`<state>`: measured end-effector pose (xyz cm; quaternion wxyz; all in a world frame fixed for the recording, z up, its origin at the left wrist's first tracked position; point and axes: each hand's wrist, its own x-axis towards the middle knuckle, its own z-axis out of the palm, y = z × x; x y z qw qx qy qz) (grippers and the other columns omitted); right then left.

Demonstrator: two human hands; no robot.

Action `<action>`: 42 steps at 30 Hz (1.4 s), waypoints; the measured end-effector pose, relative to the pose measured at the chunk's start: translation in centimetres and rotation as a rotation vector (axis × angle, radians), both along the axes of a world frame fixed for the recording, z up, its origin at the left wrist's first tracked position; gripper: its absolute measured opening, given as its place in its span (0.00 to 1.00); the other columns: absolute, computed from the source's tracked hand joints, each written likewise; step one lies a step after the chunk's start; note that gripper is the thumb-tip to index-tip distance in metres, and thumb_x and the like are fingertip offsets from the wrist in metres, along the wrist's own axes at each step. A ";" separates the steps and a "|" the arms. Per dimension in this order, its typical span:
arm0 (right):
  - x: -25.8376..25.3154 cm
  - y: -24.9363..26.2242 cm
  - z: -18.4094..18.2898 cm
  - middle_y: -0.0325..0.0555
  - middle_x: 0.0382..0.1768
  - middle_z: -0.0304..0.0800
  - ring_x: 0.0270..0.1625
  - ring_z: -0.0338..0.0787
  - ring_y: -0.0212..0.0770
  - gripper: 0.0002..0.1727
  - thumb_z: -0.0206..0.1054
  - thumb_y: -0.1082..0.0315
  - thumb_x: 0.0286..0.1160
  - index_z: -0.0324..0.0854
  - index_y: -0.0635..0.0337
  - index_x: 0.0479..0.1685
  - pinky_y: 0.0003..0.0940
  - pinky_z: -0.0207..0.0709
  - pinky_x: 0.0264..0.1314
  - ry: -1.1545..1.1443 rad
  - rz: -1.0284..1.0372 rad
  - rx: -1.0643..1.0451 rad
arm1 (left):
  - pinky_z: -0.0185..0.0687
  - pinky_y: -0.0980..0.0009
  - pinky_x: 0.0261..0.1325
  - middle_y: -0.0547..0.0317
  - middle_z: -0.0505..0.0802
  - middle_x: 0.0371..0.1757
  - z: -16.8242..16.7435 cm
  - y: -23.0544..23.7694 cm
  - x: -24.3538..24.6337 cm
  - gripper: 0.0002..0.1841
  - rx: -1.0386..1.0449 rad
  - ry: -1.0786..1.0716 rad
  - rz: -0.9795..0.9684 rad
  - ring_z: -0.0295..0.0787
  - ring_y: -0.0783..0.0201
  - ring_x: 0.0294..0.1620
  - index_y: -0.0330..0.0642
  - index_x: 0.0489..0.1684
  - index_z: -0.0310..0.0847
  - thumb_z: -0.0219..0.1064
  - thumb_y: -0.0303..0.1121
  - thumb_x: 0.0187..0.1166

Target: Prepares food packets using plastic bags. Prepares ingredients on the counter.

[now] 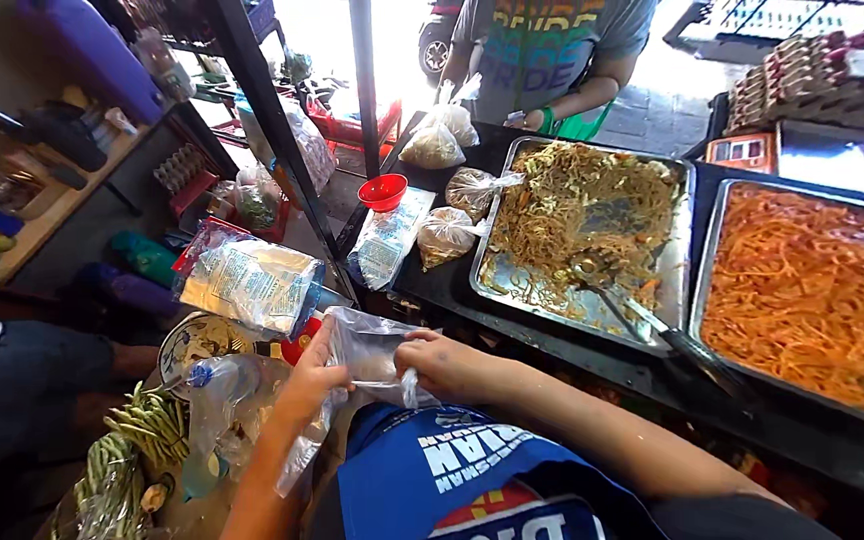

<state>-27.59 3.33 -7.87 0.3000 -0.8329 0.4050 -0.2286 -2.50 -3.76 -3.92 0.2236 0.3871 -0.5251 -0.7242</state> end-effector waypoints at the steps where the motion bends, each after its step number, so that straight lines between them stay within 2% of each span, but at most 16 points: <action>1: 0.2 0.0 -0.5 0.48 0.43 0.92 0.55 0.92 0.44 0.08 0.58 0.70 0.84 0.83 0.60 0.48 0.55 0.67 0.83 0.071 0.004 0.006 | 0.91 0.69 0.46 0.47 0.65 0.90 0.3 0.5 -0.7 0.57 -0.022 -0.024 -0.003 0.89 0.66 0.58 0.37 0.96 0.32 0.62 0.09 0.55; 3: 0.4 -0.2 -0.9 0.52 0.44 0.92 0.53 0.92 0.51 0.10 0.58 0.67 0.85 0.84 0.62 0.49 0.60 0.71 0.75 0.192 0.015 0.084 | 0.90 0.69 0.47 0.47 0.59 0.93 0.5 1.7 -2.4 0.57 -0.062 -0.070 0.017 0.87 0.66 0.63 0.37 0.96 0.32 0.61 0.09 0.55; 5: 0.1 -0.5 -0.8 0.58 0.43 0.92 0.51 0.92 0.59 0.13 0.59 0.64 0.86 0.85 0.65 0.47 0.65 0.76 0.63 0.249 0.009 0.179 | 0.89 0.71 0.42 0.45 0.57 0.93 0.2 2.4 -3.6 0.56 -0.115 -0.088 0.034 0.88 0.68 0.60 0.36 0.96 0.34 0.60 0.10 0.56; 7: -0.8 -1.0 0.1 0.61 0.45 0.92 0.53 0.92 0.63 0.13 0.60 0.65 0.85 0.86 0.64 0.49 0.69 0.79 0.57 0.250 -0.018 0.260 | 0.87 0.73 0.36 0.45 0.57 0.93 -0.2 2.9 -4.4 0.55 -0.132 -0.080 0.067 0.88 0.71 0.49 0.35 0.95 0.35 0.59 0.10 0.57; 9: -2.6 -1.9 1.7 0.55 0.49 0.93 0.56 0.92 0.57 0.13 0.63 0.62 0.84 0.90 0.59 0.50 0.67 0.80 0.60 0.161 -0.109 0.296 | 0.87 0.73 0.32 0.45 0.59 0.92 -0.8 3.4 -5.0 0.54 -0.135 -0.057 0.100 0.89 0.71 0.42 0.34 0.95 0.35 0.58 0.09 0.57; 12: -7.0 -5.5 3.3 0.49 0.41 0.93 0.46 0.93 0.47 0.16 0.64 0.55 0.85 0.91 0.58 0.45 0.56 0.86 0.53 -0.010 -0.489 0.133 | 0.89 0.71 0.35 0.44 0.63 0.91 -2.5 3.6 -5.9 0.53 -0.153 -0.029 0.127 0.90 0.69 0.47 0.33 0.95 0.35 0.57 0.08 0.57; 15: -10.8 -11.7 3.4 0.70 0.56 0.88 0.59 0.89 0.70 0.32 0.59 0.43 0.87 0.82 0.70 0.61 0.73 0.78 0.58 0.280 -0.973 0.266 | 0.90 0.69 0.40 0.42 0.62 0.91 -3.6 4.0 -6.5 0.53 -0.136 -0.069 0.163 0.90 0.67 0.55 0.35 0.95 0.36 0.57 0.10 0.58; 17: -11.7 -15.5 2.1 0.74 0.67 0.81 0.70 0.83 0.73 0.44 0.55 0.33 0.83 0.75 0.73 0.70 0.76 0.74 0.63 0.509 -1.085 0.529 | 0.89 0.69 0.39 0.41 0.60 0.91 -3.5 4.3 -6.8 0.53 -0.143 -0.109 0.191 0.89 0.66 0.54 0.35 0.95 0.37 0.58 0.09 0.58; 19: -11.9 -17.1 0.4 0.75 0.64 0.84 0.69 0.83 0.74 0.36 0.59 0.42 0.83 0.80 0.73 0.62 0.78 0.73 0.59 0.551 -1.051 0.581 | 0.89 0.70 0.38 0.39 0.61 0.90 -3.4 4.4 -6.6 0.53 -0.179 -0.153 0.213 0.89 0.67 0.50 0.33 0.95 0.38 0.59 0.10 0.57; 22: -12.4 -17.4 -0.7 0.75 0.69 0.77 0.67 0.83 0.73 0.25 0.61 0.61 0.78 0.76 0.66 0.70 0.76 0.74 0.61 0.262 -1.061 0.511 | 0.89 0.69 0.37 0.40 0.62 0.90 -3.5 4.4 -5.8 0.54 -0.188 -0.183 0.250 0.90 0.66 0.51 0.33 0.95 0.36 0.59 0.09 0.57; 26: -10.6 -12.9 1.7 0.69 0.68 0.74 0.53 0.92 0.59 0.21 0.55 0.60 0.90 0.69 0.64 0.73 0.59 0.90 0.50 -0.290 -0.959 0.436 | 0.89 0.70 0.33 0.43 0.61 0.91 -3.1 4.5 -4.9 0.56 -0.109 -0.166 0.264 0.91 0.68 0.45 0.36 0.96 0.33 0.59 0.09 0.56; 29: -7.1 -7.2 4.1 0.59 0.61 0.76 0.53 0.91 0.46 0.16 0.56 0.63 0.89 0.73 0.65 0.63 0.46 0.93 0.51 -0.428 -0.815 0.130 | 0.90 0.69 0.34 0.45 0.59 0.93 -2.6 4.2 -4.7 0.57 -0.064 -0.113 0.258 0.91 0.67 0.49 0.38 0.96 0.31 0.59 0.09 0.56; 31: -5.1 -4.2 3.3 0.55 0.59 0.78 0.59 0.86 0.43 0.13 0.58 0.67 0.83 0.78 0.66 0.57 0.42 0.87 0.58 -0.465 -0.656 -0.115 | 0.91 0.68 0.34 0.46 0.62 0.92 -1.8 3.9 -4.8 0.57 -0.048 -0.076 0.252 0.91 0.65 0.51 0.38 0.96 0.33 0.59 0.09 0.56; 35: -1.8 -0.6 -0.7 0.57 0.57 0.83 0.62 0.85 0.45 0.10 0.61 0.66 0.81 0.84 0.64 0.41 0.39 0.83 0.62 -0.358 -0.309 -0.212 | 0.92 0.67 0.35 0.43 0.80 0.76 0.0 2.8 -4.9 0.52 -0.016 -0.002 0.266 0.92 0.59 0.51 0.35 0.93 0.41 0.61 0.10 0.57; 38: -0.9 -0.7 -1.6 0.57 0.56 0.83 0.52 0.90 0.48 0.10 0.57 0.66 0.85 0.81 0.62 0.42 0.42 0.88 0.46 -0.131 -0.046 -0.075 | 0.93 0.66 0.38 0.43 0.74 0.82 0.8 2.4 -4.9 0.55 -0.047 -0.005 0.248 0.92 0.59 0.53 0.39 0.96 0.35 0.59 0.08 0.58; 42: 0.6 -3.3 -1.5 0.60 0.57 0.83 0.53 0.89 0.59 0.12 0.57 0.70 0.83 0.83 0.62 0.56 0.59 0.84 0.50 0.160 0.064 0.220 | 0.94 0.65 0.37 0.44 0.65 0.89 0.3 3.9 -6.2 0.55 -0.112 -0.035 0.179 0.92 0.60 0.53 0.37 0.96 0.32 0.59 0.08 0.60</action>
